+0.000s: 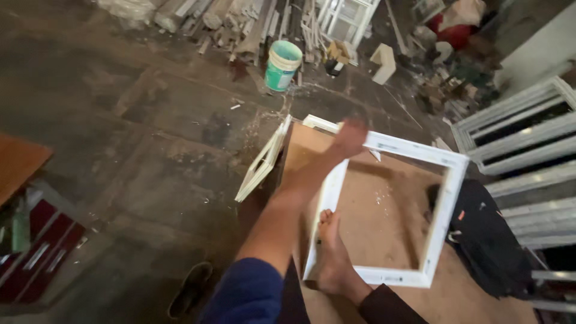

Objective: The person sits cross-legged on the floor and files the cut ends and corners of a white plastic window frame profile with a hand file, repositioning the frame to reach different spots. At the end they lift the frame up off the work board.

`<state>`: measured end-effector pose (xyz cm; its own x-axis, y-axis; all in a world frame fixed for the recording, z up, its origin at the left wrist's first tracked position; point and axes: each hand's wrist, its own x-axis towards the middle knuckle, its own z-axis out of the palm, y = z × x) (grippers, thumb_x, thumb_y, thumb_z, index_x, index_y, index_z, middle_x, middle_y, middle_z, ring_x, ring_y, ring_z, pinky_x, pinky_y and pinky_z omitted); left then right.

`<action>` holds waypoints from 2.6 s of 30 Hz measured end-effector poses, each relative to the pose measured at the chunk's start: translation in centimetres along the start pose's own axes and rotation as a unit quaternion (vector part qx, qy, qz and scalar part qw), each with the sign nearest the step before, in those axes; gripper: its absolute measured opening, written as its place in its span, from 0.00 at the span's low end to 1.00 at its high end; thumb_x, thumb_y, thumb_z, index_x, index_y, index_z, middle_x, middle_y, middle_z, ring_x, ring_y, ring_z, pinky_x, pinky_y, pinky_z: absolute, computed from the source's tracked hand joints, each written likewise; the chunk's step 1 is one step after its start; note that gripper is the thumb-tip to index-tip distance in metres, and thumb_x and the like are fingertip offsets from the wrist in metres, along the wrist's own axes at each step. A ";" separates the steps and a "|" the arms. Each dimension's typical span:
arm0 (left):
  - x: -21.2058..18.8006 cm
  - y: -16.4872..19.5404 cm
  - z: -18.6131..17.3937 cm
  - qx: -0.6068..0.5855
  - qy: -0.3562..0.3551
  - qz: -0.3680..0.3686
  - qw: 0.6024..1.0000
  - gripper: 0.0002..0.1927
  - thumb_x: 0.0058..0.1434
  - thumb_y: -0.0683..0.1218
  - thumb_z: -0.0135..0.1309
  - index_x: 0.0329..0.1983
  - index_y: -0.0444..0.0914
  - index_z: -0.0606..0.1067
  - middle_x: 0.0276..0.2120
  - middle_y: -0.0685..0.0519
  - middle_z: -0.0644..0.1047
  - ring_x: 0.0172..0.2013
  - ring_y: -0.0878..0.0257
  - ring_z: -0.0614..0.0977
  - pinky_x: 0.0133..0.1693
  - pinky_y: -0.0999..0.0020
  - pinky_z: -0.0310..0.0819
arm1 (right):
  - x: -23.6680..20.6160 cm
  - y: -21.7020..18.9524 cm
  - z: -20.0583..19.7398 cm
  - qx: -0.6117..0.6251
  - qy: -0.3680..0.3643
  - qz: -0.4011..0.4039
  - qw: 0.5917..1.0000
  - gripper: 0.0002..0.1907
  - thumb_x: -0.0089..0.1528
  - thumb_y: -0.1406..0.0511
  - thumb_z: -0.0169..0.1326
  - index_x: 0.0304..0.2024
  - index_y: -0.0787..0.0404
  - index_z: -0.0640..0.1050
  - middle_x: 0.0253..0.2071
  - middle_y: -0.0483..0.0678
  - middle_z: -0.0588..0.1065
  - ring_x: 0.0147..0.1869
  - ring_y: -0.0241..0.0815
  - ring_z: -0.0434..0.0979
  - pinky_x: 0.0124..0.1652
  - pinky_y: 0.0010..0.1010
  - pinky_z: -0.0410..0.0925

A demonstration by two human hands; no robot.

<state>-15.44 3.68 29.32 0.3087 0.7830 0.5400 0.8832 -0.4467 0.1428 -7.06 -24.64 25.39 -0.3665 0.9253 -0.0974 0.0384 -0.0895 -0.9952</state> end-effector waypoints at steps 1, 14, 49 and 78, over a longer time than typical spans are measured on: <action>-0.9 -1.6 1.7 0.009 0.008 -0.020 1.000 0.31 0.52 0.62 0.62 0.50 0.36 0.77 0.48 0.42 0.78 0.54 0.46 0.77 0.56 0.44 0.67 | 0.9 1.6 0.0 0.218 0.059 0.102 0.969 0.59 0.63 0.42 0.52 0.80 0.69 0.41 0.79 0.51 0.48 0.82 0.40 0.41 0.71 0.29 0.33; -18.0 -0.9 12.6 -0.013 -0.159 -0.211 0.964 0.30 0.56 0.65 0.62 0.50 0.39 0.76 0.45 0.46 0.78 0.49 0.48 0.78 0.51 0.44 0.70 | -7.8 -6.5 -1.6 -0.299 0.081 -0.159 0.938 0.48 0.54 0.75 0.60 0.67 0.75 0.45 0.63 0.60 0.52 0.65 0.45 0.49 0.60 0.29 0.47; -37.3 7.3 15.3 0.027 -0.326 0.032 0.945 0.24 0.65 0.45 0.55 0.57 0.22 0.69 0.45 0.34 0.78 0.45 0.39 0.80 0.48 0.32 0.70 | -26.1 -2.0 -14.7 -0.348 0.497 0.065 0.793 0.12 0.67 0.74 0.64 0.53 0.73 0.82 0.37 0.48 0.78 0.36 0.31 0.73 0.40 0.20 0.64; -26.1 7.9 8.8 -0.435 -0.243 -0.321 0.805 0.23 0.62 0.60 0.57 0.48 0.38 0.79 0.33 0.47 0.84 0.31 0.57 0.86 0.34 0.62 0.80 | -10.8 16.7 -17.4 0.066 0.258 0.039 0.963 0.16 0.64 0.66 0.58 0.52 0.68 0.82 0.30 0.50 0.77 0.26 0.33 0.67 0.27 0.24 0.59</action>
<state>-13.42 -16.48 9.01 0.1756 0.9558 -0.2359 0.3989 0.1500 0.9047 13.67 -29.73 9.90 0.1440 0.9708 -0.1919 -0.0834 -0.1814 -0.9799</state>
